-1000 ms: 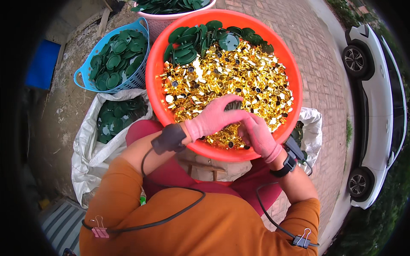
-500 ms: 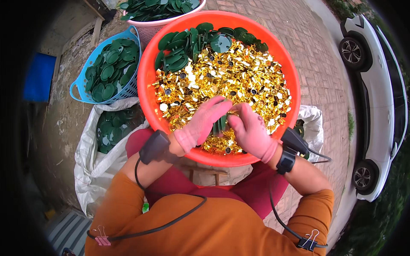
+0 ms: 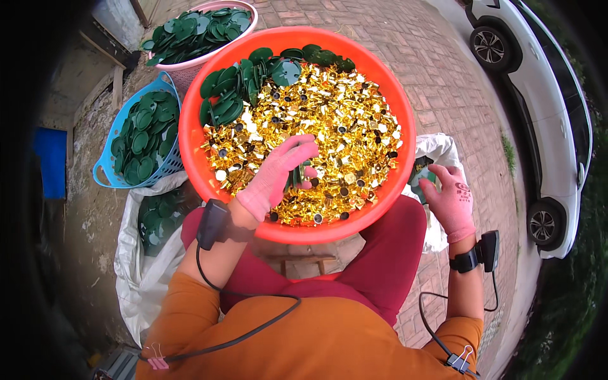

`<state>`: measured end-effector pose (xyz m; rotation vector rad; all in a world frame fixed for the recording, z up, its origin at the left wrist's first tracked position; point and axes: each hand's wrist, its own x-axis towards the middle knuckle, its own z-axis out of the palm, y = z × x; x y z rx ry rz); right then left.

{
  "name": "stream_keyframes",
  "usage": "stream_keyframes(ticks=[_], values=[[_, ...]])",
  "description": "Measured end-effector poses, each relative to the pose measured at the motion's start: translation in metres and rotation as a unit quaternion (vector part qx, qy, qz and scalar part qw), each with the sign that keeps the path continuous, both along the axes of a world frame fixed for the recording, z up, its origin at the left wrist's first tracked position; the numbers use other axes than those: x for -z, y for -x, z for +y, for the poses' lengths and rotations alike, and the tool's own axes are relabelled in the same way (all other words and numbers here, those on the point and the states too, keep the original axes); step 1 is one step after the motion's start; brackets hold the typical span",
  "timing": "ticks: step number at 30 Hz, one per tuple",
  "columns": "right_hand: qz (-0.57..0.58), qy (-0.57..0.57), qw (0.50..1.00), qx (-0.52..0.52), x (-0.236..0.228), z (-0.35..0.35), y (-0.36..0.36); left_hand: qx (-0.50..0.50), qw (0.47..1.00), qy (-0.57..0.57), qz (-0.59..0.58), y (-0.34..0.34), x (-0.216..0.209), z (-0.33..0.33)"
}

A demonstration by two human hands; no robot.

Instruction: Manually assembling green plastic discs with gold decorative bases.

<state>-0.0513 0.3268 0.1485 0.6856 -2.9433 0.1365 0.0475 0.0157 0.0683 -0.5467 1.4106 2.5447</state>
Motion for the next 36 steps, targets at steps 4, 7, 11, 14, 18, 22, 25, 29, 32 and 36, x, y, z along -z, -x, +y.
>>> stream_keyframes(ticks=[4,7,11,14,18,22,25,29,32,36], values=[[-0.130,0.059,0.990,-0.004,0.040,-0.033,0.028,0.029,0.999,-0.029,0.002,0.001,0.012,0.003],[-0.058,-0.020,0.998,-0.029,0.091,-0.053,0.052,0.052,0.981,-0.181,-0.053,0.002,0.016,-0.003],[-0.072,0.053,0.996,-0.023,0.093,-0.059,0.057,0.044,0.979,-0.197,-0.038,0.005,0.020,-0.005],[-0.190,0.234,0.953,0.017,0.075,-0.078,0.032,0.052,0.977,-0.205,-0.040,0.005,0.024,-0.006],[-0.307,0.411,0.845,-0.152,0.051,-0.119,-0.028,0.042,0.970,-0.235,-0.050,0.002,0.019,-0.001],[-0.351,0.474,0.787,-0.179,0.070,-0.141,-0.049,0.072,0.958,-0.277,-0.007,-0.006,0.023,-0.002],[-0.431,0.534,0.719,-0.112,0.071,-0.146,-0.060,0.067,0.960,-0.272,-0.004,-0.013,0.024,-0.009],[-0.362,0.438,0.793,-0.219,0.080,-0.146,-0.054,0.059,0.959,-0.276,-0.025,-0.021,0.021,-0.014],[-0.361,0.455,0.780,-0.234,0.071,-0.161,-0.056,0.045,0.960,-0.276,-0.027,-0.027,0.017,-0.020],[-0.150,0.279,0.884,-0.343,0.065,-0.173,-0.059,-0.009,0.979,-0.204,-0.017,-0.036,0.014,-0.011]])
